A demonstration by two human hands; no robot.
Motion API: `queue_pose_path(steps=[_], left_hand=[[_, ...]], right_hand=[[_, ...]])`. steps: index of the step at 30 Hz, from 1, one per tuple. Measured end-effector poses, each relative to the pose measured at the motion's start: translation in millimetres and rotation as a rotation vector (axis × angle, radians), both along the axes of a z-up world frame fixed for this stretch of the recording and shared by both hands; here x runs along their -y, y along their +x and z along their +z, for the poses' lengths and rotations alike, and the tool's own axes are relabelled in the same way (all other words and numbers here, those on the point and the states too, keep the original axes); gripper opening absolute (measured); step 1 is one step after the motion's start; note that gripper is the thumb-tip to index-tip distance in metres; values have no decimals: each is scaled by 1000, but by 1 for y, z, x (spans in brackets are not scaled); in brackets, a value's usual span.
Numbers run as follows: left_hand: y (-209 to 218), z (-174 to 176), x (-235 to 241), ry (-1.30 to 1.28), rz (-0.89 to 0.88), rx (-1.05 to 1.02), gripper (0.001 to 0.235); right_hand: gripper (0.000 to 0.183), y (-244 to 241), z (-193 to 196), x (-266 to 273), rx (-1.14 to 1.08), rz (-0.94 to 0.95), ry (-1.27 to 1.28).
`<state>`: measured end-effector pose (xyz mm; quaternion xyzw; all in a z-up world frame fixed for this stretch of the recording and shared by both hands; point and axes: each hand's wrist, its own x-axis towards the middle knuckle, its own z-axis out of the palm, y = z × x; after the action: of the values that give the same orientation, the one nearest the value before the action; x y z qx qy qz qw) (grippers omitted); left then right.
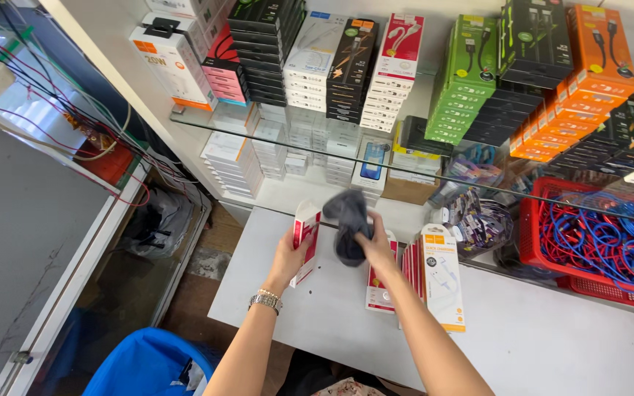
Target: The person wipes the surfaces of small product boxes with a dark cloth and places them on a glass shelf. They handle multiple boxes one at a time, wiping each before stacking them on the shelf.
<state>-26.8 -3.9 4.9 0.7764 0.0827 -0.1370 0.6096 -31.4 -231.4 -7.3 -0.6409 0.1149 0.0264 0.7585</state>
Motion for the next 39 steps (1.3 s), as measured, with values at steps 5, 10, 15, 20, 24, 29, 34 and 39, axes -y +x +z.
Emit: queue_pose_path(steps=[5, 10, 15, 20, 24, 29, 34, 39], left_hand=[[-2, -31, 44, 102, -185, 466, 34], [-5, -22, 58, 20, -178, 440, 28], [-15, 35, 55, 233, -275, 209, 22], [-21, 64, 64, -336, -245, 231, 27], [-2, 48, 76, -396, -158, 204, 42], [32, 29, 72, -654, 210, 268, 25], [48, 14, 65, -780, 493, 243, 20], [65, -27, 31, -1017, 775, 92, 23]], right_hand=[[75, 2, 77, -25, -36, 78, -226], [81, 7, 99, -24, -89, 32, -162], [70, 15, 65, 1, -81, -11, 113], [57, 22, 28, 33, 17, -228, 108], [58, 19, 12, 28, 157, -86, 54], [60, -7, 21, 7, 175, 45, -388], [63, -30, 53, -7, 228, 62, -532], [48, -41, 82, 5, 211, 3, -490]])
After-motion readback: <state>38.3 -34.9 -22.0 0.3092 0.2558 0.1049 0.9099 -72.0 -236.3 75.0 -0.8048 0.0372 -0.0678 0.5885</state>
